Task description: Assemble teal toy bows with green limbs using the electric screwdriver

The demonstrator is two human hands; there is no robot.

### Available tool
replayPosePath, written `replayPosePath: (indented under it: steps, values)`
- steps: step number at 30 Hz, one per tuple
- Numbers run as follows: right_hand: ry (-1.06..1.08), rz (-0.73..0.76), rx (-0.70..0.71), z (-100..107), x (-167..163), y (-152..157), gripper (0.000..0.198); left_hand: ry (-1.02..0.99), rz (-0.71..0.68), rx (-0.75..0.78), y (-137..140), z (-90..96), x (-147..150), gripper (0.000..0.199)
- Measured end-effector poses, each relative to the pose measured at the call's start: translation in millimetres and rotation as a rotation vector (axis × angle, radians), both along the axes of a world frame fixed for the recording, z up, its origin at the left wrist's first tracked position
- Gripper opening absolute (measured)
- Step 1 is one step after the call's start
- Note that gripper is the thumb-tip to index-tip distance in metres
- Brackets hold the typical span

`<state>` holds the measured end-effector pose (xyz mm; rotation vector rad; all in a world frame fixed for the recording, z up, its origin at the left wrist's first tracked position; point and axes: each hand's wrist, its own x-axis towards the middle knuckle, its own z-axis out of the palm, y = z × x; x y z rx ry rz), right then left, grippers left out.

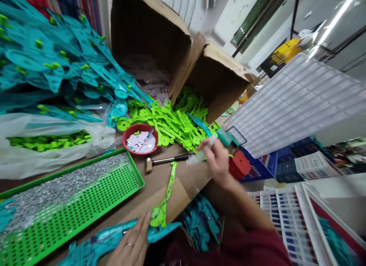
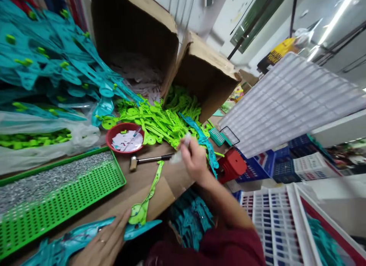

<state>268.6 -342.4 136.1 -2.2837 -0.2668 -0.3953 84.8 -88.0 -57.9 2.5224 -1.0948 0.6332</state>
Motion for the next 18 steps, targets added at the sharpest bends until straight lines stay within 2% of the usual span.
replayPosePath:
  steps: [1,3,6,8,12,15,18]
  values:
    - [0.098,-0.095,0.103,-19.5,-29.9,-8.6,0.022,-0.013,0.029,-0.020,-1.5,1.2,1.6,0.038]
    - [0.186,-0.146,0.159,-59.0,-67.7,-22.8,0.026,-0.011,0.068,-0.035,-2.8,7.0,3.7,0.042]
    - [0.274,-0.169,0.260,-95.7,-90.4,-35.8,0.034,0.042,0.094,0.003,0.0,16.2,-0.8,0.045]
    - [0.355,-0.151,0.343,-102.1,-95.3,-40.3,0.036,0.083,0.087,0.042,3.7,18.1,-6.1,0.045]
    - [0.529,-0.072,0.529,-100.2,-94.2,-37.3,0.038,0.121,0.055,0.078,10.8,15.6,-11.0,0.046]
    - [0.701,0.041,0.650,-106.7,-96.0,-15.8,0.042,0.110,0.040,0.085,12.7,15.0,-10.3,0.047]
    - [0.864,0.148,0.702,-121.0,-99.5,11.6,0.045,0.104,0.070,0.096,11.3,16.1,-9.6,0.044]
